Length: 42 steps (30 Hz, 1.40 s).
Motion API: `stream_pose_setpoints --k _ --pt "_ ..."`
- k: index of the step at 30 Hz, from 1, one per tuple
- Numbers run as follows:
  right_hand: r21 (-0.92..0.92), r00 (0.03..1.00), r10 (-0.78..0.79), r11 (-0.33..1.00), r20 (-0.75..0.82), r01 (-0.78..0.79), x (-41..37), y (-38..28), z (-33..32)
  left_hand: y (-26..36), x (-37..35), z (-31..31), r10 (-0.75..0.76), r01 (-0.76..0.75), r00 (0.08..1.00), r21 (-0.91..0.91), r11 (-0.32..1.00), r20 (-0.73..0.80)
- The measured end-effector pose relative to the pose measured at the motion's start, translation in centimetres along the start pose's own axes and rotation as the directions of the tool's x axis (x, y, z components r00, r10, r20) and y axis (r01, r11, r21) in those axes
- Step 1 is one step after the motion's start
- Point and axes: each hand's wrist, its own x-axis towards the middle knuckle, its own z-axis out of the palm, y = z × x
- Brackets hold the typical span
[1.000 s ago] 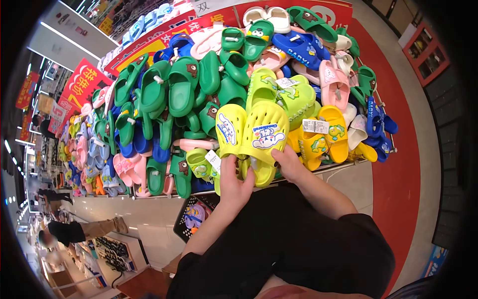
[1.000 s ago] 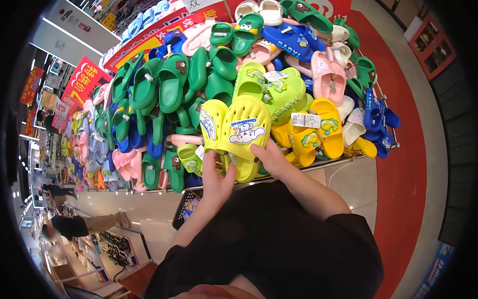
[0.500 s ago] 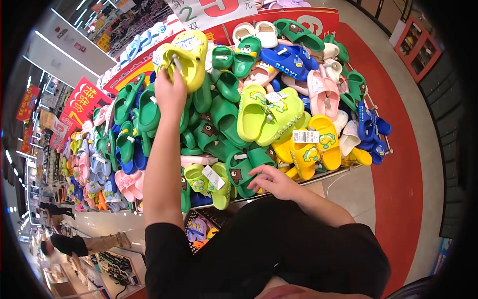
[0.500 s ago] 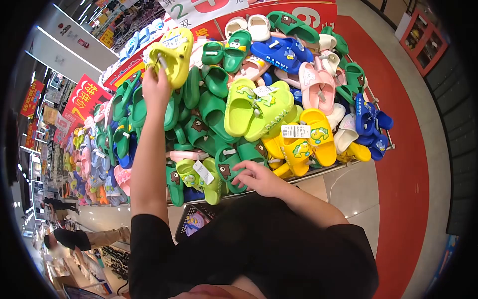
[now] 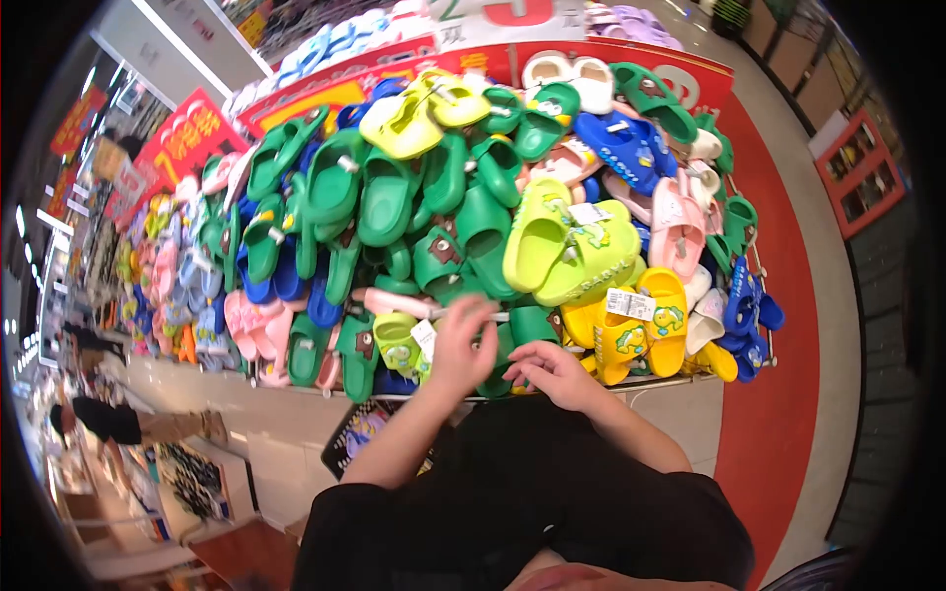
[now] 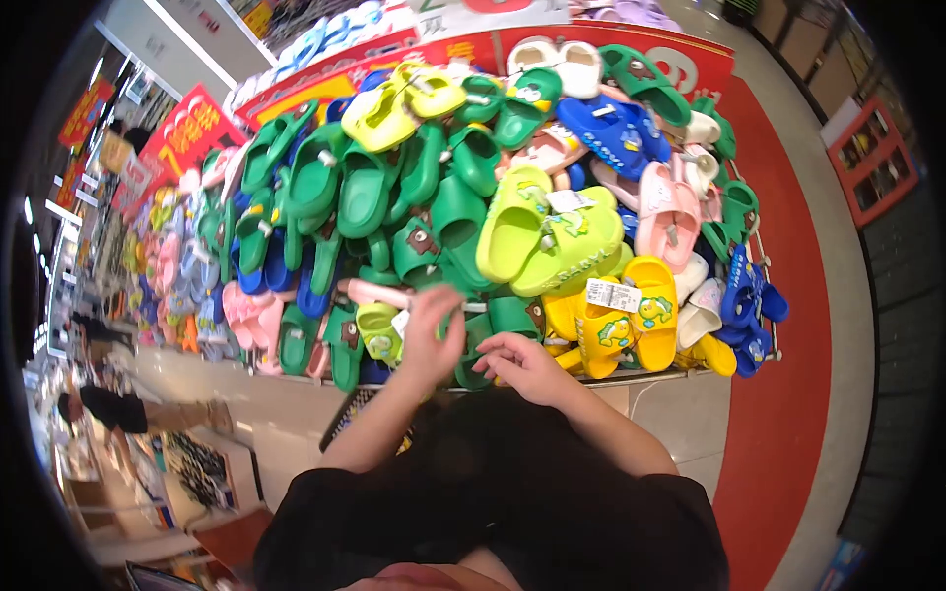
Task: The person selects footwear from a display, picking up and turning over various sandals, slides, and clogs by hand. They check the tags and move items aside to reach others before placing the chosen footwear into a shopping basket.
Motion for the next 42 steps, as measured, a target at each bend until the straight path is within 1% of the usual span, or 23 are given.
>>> stream_pose_setpoints --k 3,5,6,8,10,12,14,16,18,19,21,25,27,28,30,31,32,34,35,38,39,40,42 --pt "0.001 0.994 0.078 0.997 0.080 -0.078 1.4 0.7 0.4 -0.2 -9.0 -1.7 -0.157 0.160 0.986 -0.054 0.986 0.052" --pt "-0.019 0.986 0.108 0.994 0.128 -0.107 2.5 1.2 1.1 -1.4 -14.1 -3.8 -0.443 0.448 0.892 -0.047 0.893 0.094" --pt "-0.032 0.975 0.148 0.989 0.163 -0.145 3.0 1.3 1.7 -1.9 -16.1 -4.7 -0.486 0.485 0.873 -0.025 0.874 -0.031" --pt "-0.041 0.954 0.212 0.977 0.213 -0.208 3.9 1.8 3.1 -4.0 -21.7 -7.1 -0.637 0.640 0.768 0.075 0.765 -0.066" --pt "-0.091 0.918 0.253 0.967 0.307 -0.237 4.8 2.5 4.5 -5.5 -26.8 -9.2 -0.851 0.855 0.516 0.109 0.507 -0.094" --pt "-0.125 0.892 0.272 0.962 0.360 -0.243 5.6 2.9 6.4 -7.8 -33.8 -10.6 -0.945 0.946 0.300 0.167 0.277 -0.130" --pt "-0.184 0.861 0.318 0.947 0.396 -0.264 6.5 4.0 8.0 -8.5 -38.4 -12.1 -0.995 0.990 -0.003 0.139 -0.017 -0.100" --pt "-0.226 0.807 0.402 0.915 0.433 -0.335 7.2 5.3 9.5 -11.5 -47.1 -11.0 -0.991 0.984 -0.047 0.165 -0.068 -0.127" --pt "-0.284 0.754 0.475 0.879 0.453 -0.383 7.7 6.6 11.3 -13.0 -51.0 -10.4 -0.915 0.874 -0.393 -0.275 -0.401 0.085" --pt "-0.330 0.722 0.520 0.853 0.456 -0.405 8.0 7.3 12.1 -13.9 -52.6 -10.1 -0.908 0.863 -0.410 -0.283 -0.418 0.091" --pt "-0.384 0.675 0.560 0.826 0.480 -0.413 8.3 8.9 13.6 -15.1 -54.2 -9.5 -0.817 0.681 -0.557 -0.481 -0.552 0.149" --pt "-0.498 0.594 0.643 0.760 0.483 -0.418 8.5 11.2 16.6 -20.1 -55.6 -8.8 -0.802 0.618 -0.596 -0.614 -0.491 0.042" --pt "-0.535 0.587 0.643 0.755 0.492 -0.379 8.2 12.5 17.1 -26.0 -59.7 -7.0 -0.881 0.804 -0.386 -0.568 -0.175 -0.275" --pt "-0.565 0.577 0.659 0.738 0.483 -0.370 8.2 12.7 17.4 -27.9 -59.2 -7.1 -0.886 0.804 -0.380 -0.569 -0.174 -0.265" --pt "-0.584 0.573 0.685 0.711 0.450 -0.391 7.9 13.3 17.4 -30.1 -56.5 -8.8 -0.936 0.839 -0.243 -0.539 -0.071 -0.255" --pt "-0.580 0.587 0.680 0.714 0.439 -0.393 7.7 13.6 17.2 -29.5 -52.2 -10.9 -0.942 0.750 -0.330 -0.623 -0.222 -0.061" --pt "-0.598 0.588 0.690 0.699 0.422 -0.392 7.3 13.9 16.8 -30.2 -51.6 -10.6 -0.947 0.758 -0.316 -0.615 -0.218 -0.053" --pt "-0.609 0.607 0.689 0.692 0.396 -0.389 7.1 14.2 16.5 -31.6 -50.2 -10.7 -0.914 0.750 -0.396 -0.545 -0.376 0.086" --pt "-0.605 0.619 0.685 0.693 0.383 -0.393 6.9 14.1 16.5 -32.6 -50.6 -9.9 -0.912 0.721 -0.393 -0.578 -0.383 0.114" --pt "-0.593 0.646 0.677 0.696 0.352 -0.406 6.9 13.5 16.3 -33.4 -50.9 -8.3 -0.945 0.833 -0.326 -0.467 -0.297 0.020" --pt "-0.587 0.652 0.677 0.695 0.342 -0.415 6.7 13.3 16.3 -34.3 -52.5 -6.8 -0.965 0.847 -0.262 -0.482 -0.221 -0.018" --pt "-0.581 0.660 0.669 0.702 0.341 -0.411 6.7 13.2 16.2 -34.2 -52.6 -5.7 -0.965 0.792 -0.261 -0.575 -0.206 -0.014" --pt "-0.592 0.664 0.662 0.704 0.347 -0.393 6.6 13.2 15.9 -36.6 -57.3 -3.5 -0.985 0.989 -0.102 -0.121 -0.086 -0.140"
